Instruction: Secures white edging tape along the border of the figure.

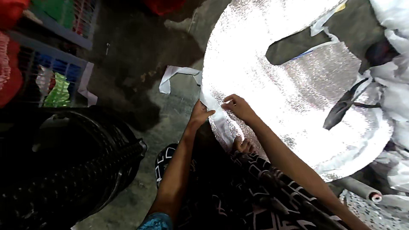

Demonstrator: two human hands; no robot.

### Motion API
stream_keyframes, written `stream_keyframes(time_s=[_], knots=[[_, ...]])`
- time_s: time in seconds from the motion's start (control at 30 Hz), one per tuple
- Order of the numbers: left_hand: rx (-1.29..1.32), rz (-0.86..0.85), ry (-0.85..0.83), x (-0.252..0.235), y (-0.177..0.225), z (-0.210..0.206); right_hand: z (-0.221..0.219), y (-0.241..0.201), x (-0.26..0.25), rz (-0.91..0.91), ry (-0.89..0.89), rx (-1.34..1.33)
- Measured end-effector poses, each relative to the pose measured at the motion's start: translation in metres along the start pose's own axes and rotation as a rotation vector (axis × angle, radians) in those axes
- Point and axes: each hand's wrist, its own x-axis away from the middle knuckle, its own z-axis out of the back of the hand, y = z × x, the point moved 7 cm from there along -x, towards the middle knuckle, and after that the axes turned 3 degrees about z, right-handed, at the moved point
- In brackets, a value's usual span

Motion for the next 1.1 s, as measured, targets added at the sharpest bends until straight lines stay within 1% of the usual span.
stream_keyframes(time_s=[0.07,0.13,0.23,0.27,0.3,0.4,0.47,0.63,0.77,0.87,1.0,1.1], knots=[[-0.006,0.013,0.007,-0.001,-0.002,0.001,0.019,-0.001,0.019,0.000,0.076,0.068],[-0.034,0.037,0.007,-0.003,-0.003,0.002,0.022,-0.007,0.035,0.036,0.100,0.179],[-0.099,0.050,0.022,-0.002,-0.001,0.004,-0.001,-0.017,0.051,0.173,0.048,0.285],[-0.114,0.055,0.019,0.000,0.001,0.004,-0.010,-0.017,0.056,0.232,0.051,0.272],[-0.123,0.053,0.016,0.001,0.004,0.003,-0.017,-0.016,0.061,0.247,0.055,0.249],[-0.140,0.014,-0.010,-0.001,0.003,0.003,-0.029,0.000,0.067,0.103,0.013,0.204],[-0.166,0.009,-0.028,-0.001,0.003,0.003,-0.033,0.011,0.069,0.063,0.003,0.216],[-0.248,0.046,-0.037,0.003,0.007,0.003,-0.034,0.023,0.062,0.019,0.012,0.242],[-0.193,0.030,-0.045,0.004,0.008,0.002,-0.036,0.021,0.058,0.023,0.028,0.215],[-0.199,0.043,-0.053,0.004,0.007,0.000,-0.039,0.020,0.054,0.011,0.048,0.223],[-0.222,0.041,-0.051,0.008,0.012,-0.002,-0.049,0.009,0.054,0.045,0.127,0.222],[-0.220,0.039,-0.079,0.008,0.012,-0.002,-0.045,0.009,0.044,-0.015,0.017,0.256]])
